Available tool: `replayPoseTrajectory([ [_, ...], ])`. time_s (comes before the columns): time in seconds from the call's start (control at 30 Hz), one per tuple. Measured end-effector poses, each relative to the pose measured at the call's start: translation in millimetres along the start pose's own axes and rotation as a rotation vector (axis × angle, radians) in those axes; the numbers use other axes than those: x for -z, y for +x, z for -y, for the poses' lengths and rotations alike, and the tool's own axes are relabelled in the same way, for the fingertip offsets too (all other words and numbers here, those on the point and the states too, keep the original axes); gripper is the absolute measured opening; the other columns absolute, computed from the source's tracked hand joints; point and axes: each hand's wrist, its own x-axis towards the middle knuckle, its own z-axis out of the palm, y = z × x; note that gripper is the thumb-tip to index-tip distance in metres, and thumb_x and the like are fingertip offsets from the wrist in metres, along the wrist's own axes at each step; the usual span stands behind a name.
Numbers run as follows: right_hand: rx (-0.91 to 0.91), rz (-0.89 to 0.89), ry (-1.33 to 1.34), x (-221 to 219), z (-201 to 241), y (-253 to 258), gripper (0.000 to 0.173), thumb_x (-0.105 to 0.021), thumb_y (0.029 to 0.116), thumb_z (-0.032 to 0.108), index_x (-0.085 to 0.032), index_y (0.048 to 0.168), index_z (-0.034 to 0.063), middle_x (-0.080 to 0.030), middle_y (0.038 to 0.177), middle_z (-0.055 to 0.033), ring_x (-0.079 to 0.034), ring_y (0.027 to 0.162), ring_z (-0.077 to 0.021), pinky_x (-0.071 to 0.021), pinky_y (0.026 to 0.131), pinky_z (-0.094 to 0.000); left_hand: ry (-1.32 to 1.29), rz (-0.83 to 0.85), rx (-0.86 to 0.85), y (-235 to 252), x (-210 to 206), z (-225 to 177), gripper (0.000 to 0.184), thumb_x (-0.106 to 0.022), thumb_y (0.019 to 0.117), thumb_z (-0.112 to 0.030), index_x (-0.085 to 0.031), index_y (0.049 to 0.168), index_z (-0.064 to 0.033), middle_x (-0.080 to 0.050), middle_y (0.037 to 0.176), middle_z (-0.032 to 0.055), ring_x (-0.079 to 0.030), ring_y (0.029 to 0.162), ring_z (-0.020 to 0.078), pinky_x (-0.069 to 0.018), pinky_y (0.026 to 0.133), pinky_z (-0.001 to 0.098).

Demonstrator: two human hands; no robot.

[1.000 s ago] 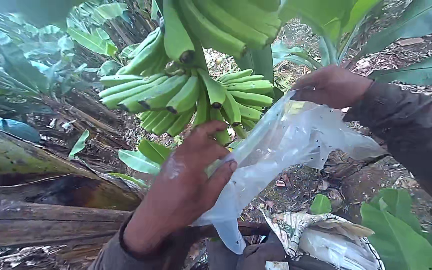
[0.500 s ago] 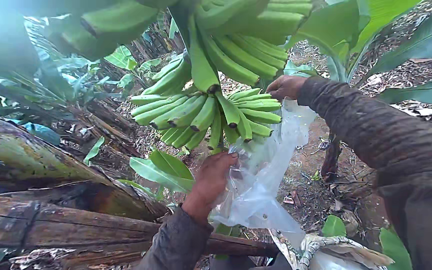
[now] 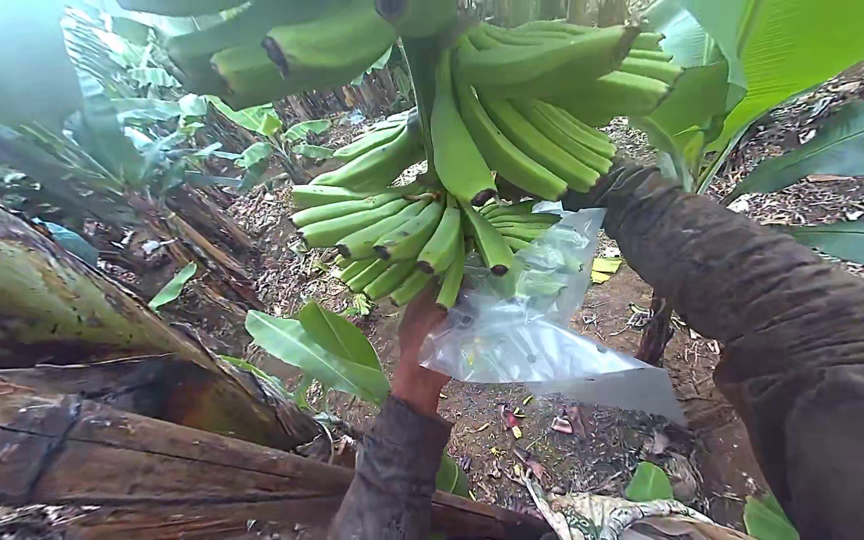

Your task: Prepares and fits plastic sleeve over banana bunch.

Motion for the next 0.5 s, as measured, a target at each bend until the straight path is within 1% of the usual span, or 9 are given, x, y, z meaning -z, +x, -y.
replayPoseTrajectory([
  [0.03, 0.057, -0.128, 0.137, -7, 9, 3, 0.04, -0.07, 0.096, 0.033, -0.066, 0.125, 0.0059, -0.065, 0.122, -0.0171, -0.061, 0.116, -0.0233, -0.0472, 0.103, -0.0411, -0.012, -0.023, -0.025, 4, -2, 1, 0.022, -0.047, 0.1034, -0.015, -0.068, 0.104, -0.0138, -0.071, 0.09, 0.0023, -0.07, 0.084, 0.0104, -0.061, 0.077, 0.0306],
  [0.1, 0.132, -0.17, 0.174, -16, 22, 4, 0.052, -0.065, 0.0966, 0.046, -0.064, 0.132, 0.0085, -0.065, 0.131, -0.015, -0.06, 0.125, -0.0245, -0.0442, 0.11, -0.0485, -0.066, -0.061, -0.053, 12, -5, 5, 0.022, -0.045, 0.1051, -0.021, -0.067, 0.107, -0.0162, -0.071, 0.093, 0.002, -0.069, 0.087, 0.0116, -0.0606, 0.077, 0.0333],
  [0.17, 0.205, -0.167, 0.217, -23, 34, 3, 0.046, -0.063, 0.0986, 0.041, -0.064, 0.131, 0.0088, -0.067, 0.128, -0.0131, -0.062, 0.122, -0.0216, -0.0454, 0.108, -0.0457, -0.087, -0.072, -0.064, 17, -9, 6, 0.024, -0.045, 0.1038, -0.029, -0.067, 0.104, -0.02, -0.071, 0.092, -0.001, -0.069, 0.086, 0.0094, -0.0605, 0.075, 0.0319],
  [0.23, 0.305, -0.136, 0.383, -21, 47, -2, 0.04, -0.061, 0.1025, 0.027, -0.061, 0.135, 0.0033, -0.066, 0.13, -0.0126, -0.061, 0.122, -0.0141, -0.0447, 0.109, -0.0331, 0.189, -0.096, -0.12, 14, -15, 0, 0.021, -0.042, 0.1065, -0.012, -0.062, 0.114, -0.0134, -0.068, 0.099, -0.001, -0.066, 0.093, 0.0056, -0.0572, 0.081, 0.0257],
  [0.3, 0.39, -0.153, 0.41, -12, 60, -13, 0.038, -0.06, 0.1037, 0.027, -0.063, 0.133, 0.0025, -0.068, 0.129, -0.011, -0.061, 0.123, -0.0113, -0.0447, 0.111, -0.03, 0.635, -0.131, -0.23, 11, -22, -8, 0.027, -0.058, 0.0981, 0.001, -0.062, 0.125, -0.002, -0.066, 0.109, 0.0028, -0.063, 0.101, 0.0048, -0.0538, 0.09, 0.0238],
  [0.33, 0.407, -0.169, 0.324, -7, 62, -18, 0.037, -0.057, 0.1045, 0.032, -0.067, 0.128, 0.0049, -0.069, 0.125, -0.0108, -0.062, 0.122, -0.0149, -0.0449, 0.111, -0.036, 0.588, -0.142, -0.288, 15, -26, -7, 0.029, -0.059, 0.0955, 0.004, -0.062, 0.124, -0.0004, -0.067, 0.11, 0.0037, -0.064, 0.103, 0.0061, -0.0543, 0.093, 0.025],
  [0.4, 0.427, -0.179, 0.228, -1, 61, -30, 0.034, -0.053, 0.105, 0.036, -0.073, 0.115, 0.01, -0.071, 0.117, -0.0095, -0.065, 0.116, -0.02, -0.0476, 0.106, -0.0455, 0.136, -0.119, -0.289, 30, -34, -2, 0.024, -0.043, 0.1025, 0.003, -0.058, 0.117, -0.0078, -0.067, 0.104, 0.0021, -0.065, 0.101, 0.0095, -0.0562, 0.092, 0.0299],
  [0.43, 0.416, -0.173, 0.234, 4, 59, -38, 0.034, -0.053, 0.1052, 0.037, -0.074, 0.114, 0.0121, -0.072, 0.116, -0.0075, -0.065, 0.115, -0.0194, -0.0488, 0.104, -0.0466, -0.022, -0.083, -0.262, 37, -33, 0, 0.023, -0.038, 0.1062, -0.005, -0.059, 0.115, -0.0102, -0.067, 0.101, 0.0027, -0.065, 0.098, 0.012, -0.0565, 0.09, 0.0332],
  [0.5, 0.463, -0.217, 0.362, 18, 55, -70, 0.03, -0.059, 0.1039, 0.037, -0.074, 0.113, 0.0122, -0.073, 0.112, -0.0017, -0.068, 0.108, -0.0107, -0.055, 0.099, -0.0373, -0.148, -0.006, -0.202, 43, -24, 1, 0.026, -0.037, 0.1077, -0.02, -0.062, 0.108, -0.0135, -0.068, 0.096, 0.0025, -0.066, 0.093, 0.013, -0.0579, 0.085, 0.0353],
])
